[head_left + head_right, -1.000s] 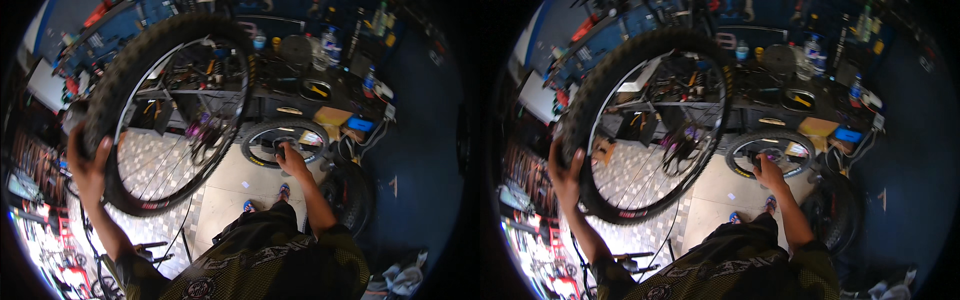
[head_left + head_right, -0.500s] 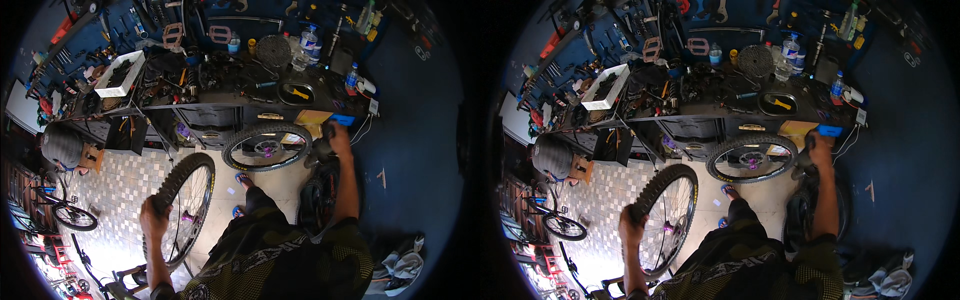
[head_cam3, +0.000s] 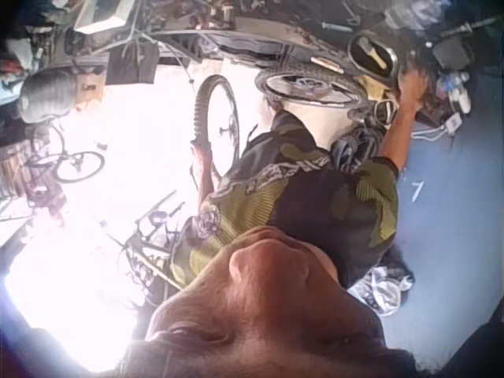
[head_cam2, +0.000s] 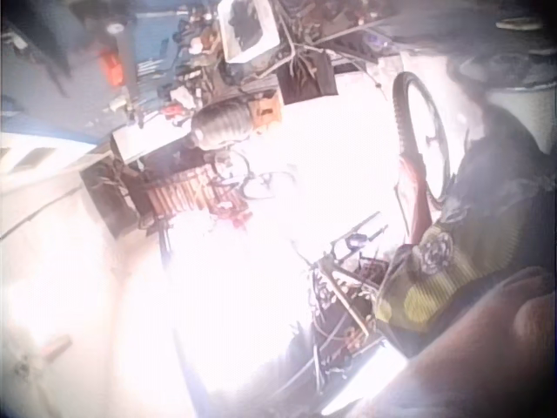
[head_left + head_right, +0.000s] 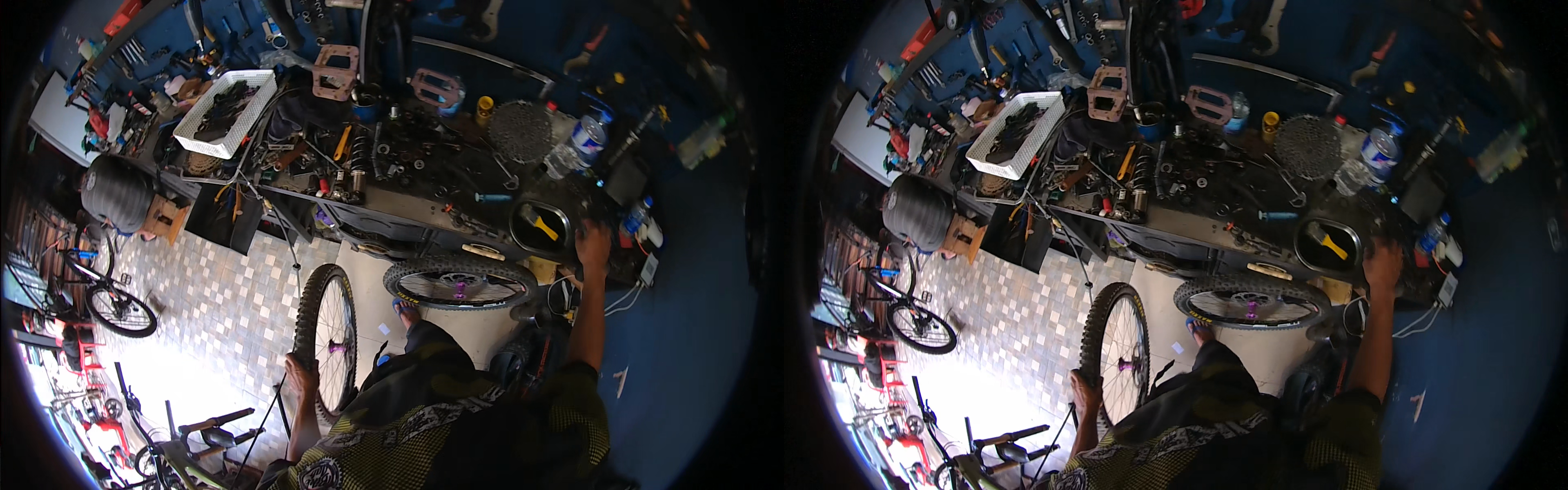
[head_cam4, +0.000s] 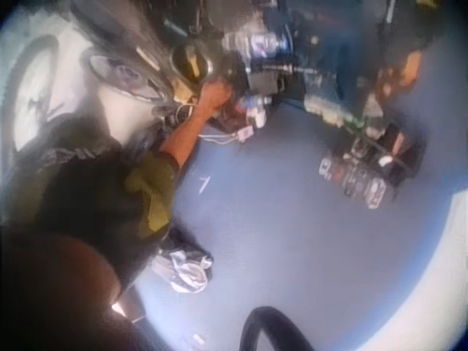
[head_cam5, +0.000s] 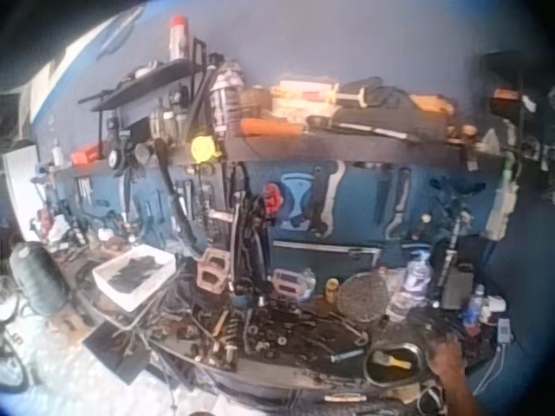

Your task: The person wipes a bicycle wheel with a cloth, rotating it to clean different sections of the tire and rim. The person then places the wheel on the floor and continues wiping the tire surface.

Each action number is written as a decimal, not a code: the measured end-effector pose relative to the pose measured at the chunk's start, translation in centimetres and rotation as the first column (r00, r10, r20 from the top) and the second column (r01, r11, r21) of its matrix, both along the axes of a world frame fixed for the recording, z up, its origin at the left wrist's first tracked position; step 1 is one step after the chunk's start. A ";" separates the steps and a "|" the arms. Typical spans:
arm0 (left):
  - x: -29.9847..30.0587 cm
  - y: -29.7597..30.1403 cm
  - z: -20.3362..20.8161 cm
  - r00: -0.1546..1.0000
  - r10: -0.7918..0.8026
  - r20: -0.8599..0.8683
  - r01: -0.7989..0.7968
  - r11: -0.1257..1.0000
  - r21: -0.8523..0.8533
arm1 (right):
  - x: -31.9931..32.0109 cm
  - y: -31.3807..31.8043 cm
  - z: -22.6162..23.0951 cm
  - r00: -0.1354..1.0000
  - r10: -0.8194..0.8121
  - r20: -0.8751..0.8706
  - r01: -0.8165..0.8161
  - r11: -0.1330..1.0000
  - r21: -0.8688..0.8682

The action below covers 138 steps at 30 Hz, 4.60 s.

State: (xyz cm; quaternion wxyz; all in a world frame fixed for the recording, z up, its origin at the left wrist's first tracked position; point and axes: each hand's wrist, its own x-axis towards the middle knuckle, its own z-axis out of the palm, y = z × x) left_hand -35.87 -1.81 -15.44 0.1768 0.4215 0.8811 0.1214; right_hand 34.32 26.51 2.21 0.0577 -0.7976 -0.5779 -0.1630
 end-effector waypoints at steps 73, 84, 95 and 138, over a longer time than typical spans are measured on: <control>6.5 11.2 -8.3 0.974 0.188 0.128 -0.074 0.794 -0.604 | 13.3 22.9 3.2 0.999 0.021 0.047 -0.028 0.987 0.156; 6.8 11.4 -8.8 0.969 0.188 0.162 -0.066 0.825 -0.561 | 14.2 22.1 4.8 0.991 0.053 -0.125 -0.043 0.996 0.083; 6.3 11.7 -8.8 0.969 0.179 0.168 -0.056 0.826 -0.561 | 16.4 23.9 5.5 0.970 0.040 -0.239 -0.016 0.995 0.100; 5.9 11.3 -8.9 0.962 0.227 0.152 -0.104 0.820 -0.563 | 12.5 21.4 4.2 0.988 -0.129 -0.079 0.125 0.991 -0.052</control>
